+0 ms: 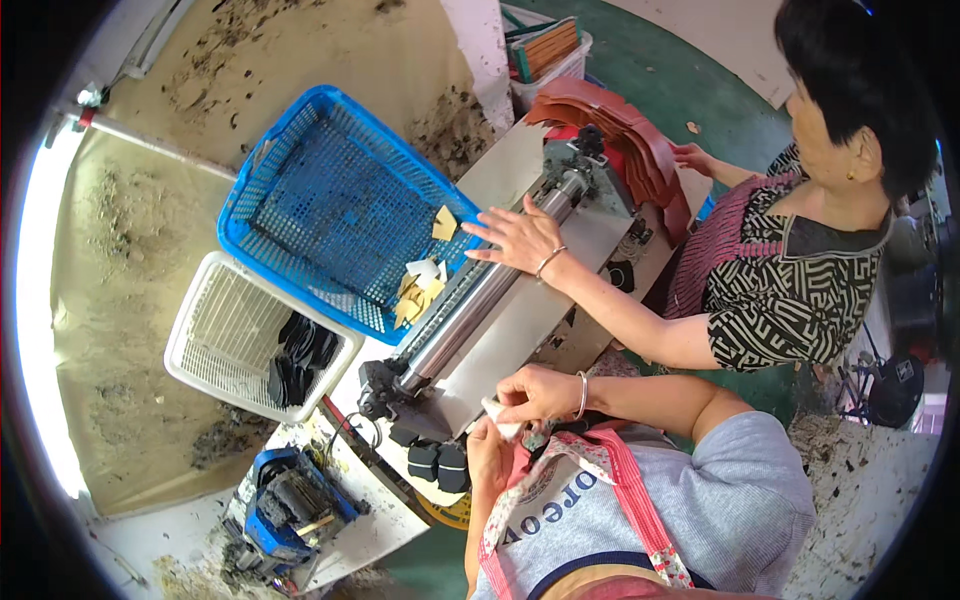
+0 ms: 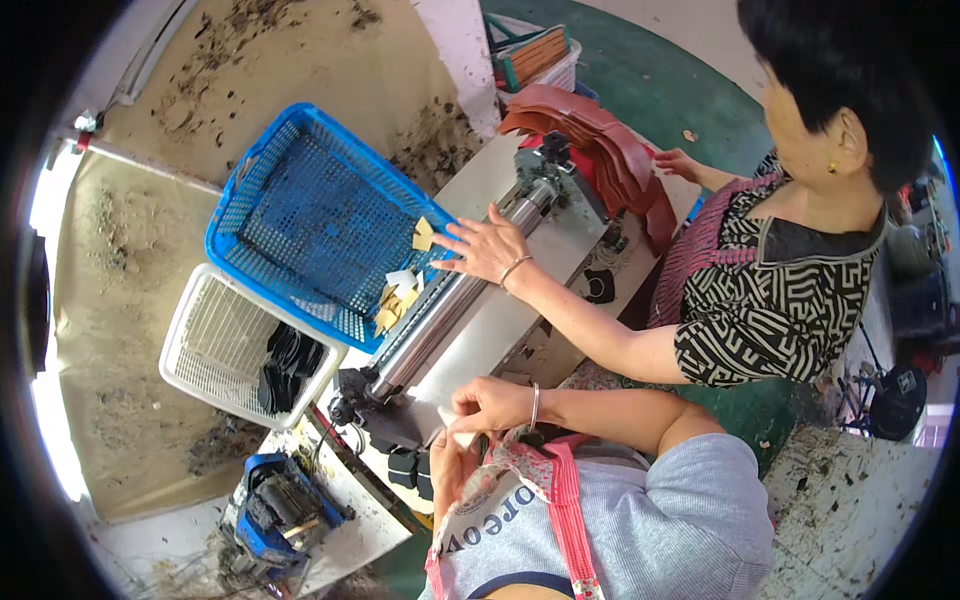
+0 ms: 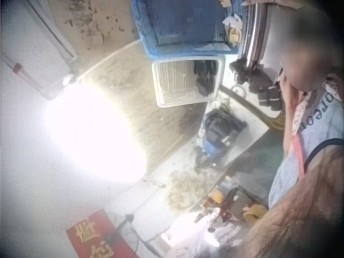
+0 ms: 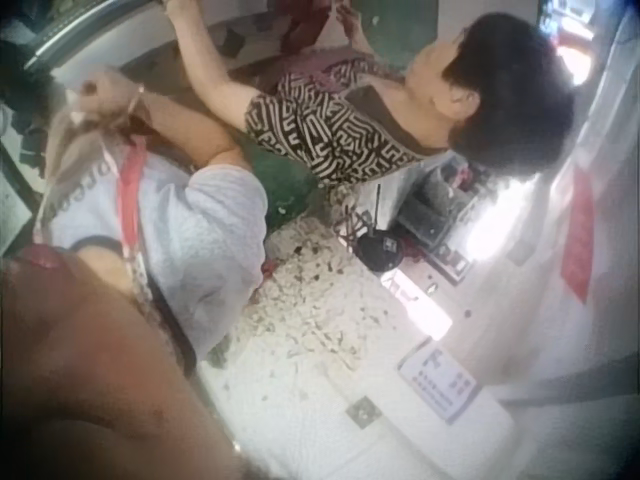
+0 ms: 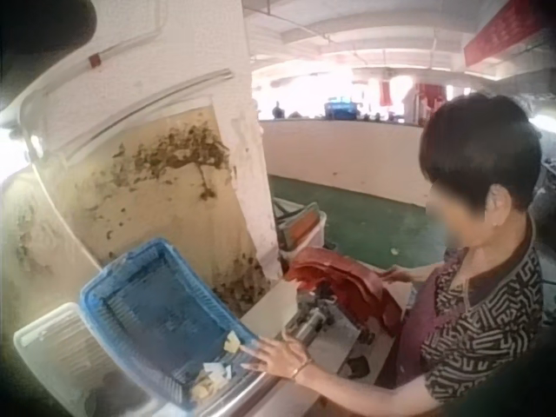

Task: Apply adhesive or reinforcement material to shoe components using a roller machine.

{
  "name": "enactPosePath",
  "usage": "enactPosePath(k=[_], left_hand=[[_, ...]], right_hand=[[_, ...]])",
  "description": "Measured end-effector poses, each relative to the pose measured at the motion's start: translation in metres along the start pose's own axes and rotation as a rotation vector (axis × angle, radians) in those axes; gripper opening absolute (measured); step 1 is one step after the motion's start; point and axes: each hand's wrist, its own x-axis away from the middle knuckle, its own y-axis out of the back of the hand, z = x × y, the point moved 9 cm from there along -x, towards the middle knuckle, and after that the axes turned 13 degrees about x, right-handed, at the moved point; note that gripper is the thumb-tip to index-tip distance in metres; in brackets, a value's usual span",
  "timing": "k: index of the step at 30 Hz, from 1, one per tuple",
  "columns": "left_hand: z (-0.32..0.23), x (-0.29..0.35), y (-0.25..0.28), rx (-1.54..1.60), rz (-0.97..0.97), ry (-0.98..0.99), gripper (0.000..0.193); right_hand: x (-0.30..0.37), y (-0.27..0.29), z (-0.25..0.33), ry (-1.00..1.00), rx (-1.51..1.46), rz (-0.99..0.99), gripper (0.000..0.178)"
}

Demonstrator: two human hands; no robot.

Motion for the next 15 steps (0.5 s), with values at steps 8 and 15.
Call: enactPosePath(k=[8,15], left_hand=[[-0.087,-0.013,-0.046,-0.980,-0.163,-0.832,0.017],[-0.042,-0.025,-0.045,0.069,0.250,-0.026,0.015]], right_hand=[[-0.020,0.025,0.055,0.386,1.033,-0.682,0.020],[-0.044,0.004,0.012,-0.045,-0.577,0.288,0.017]])
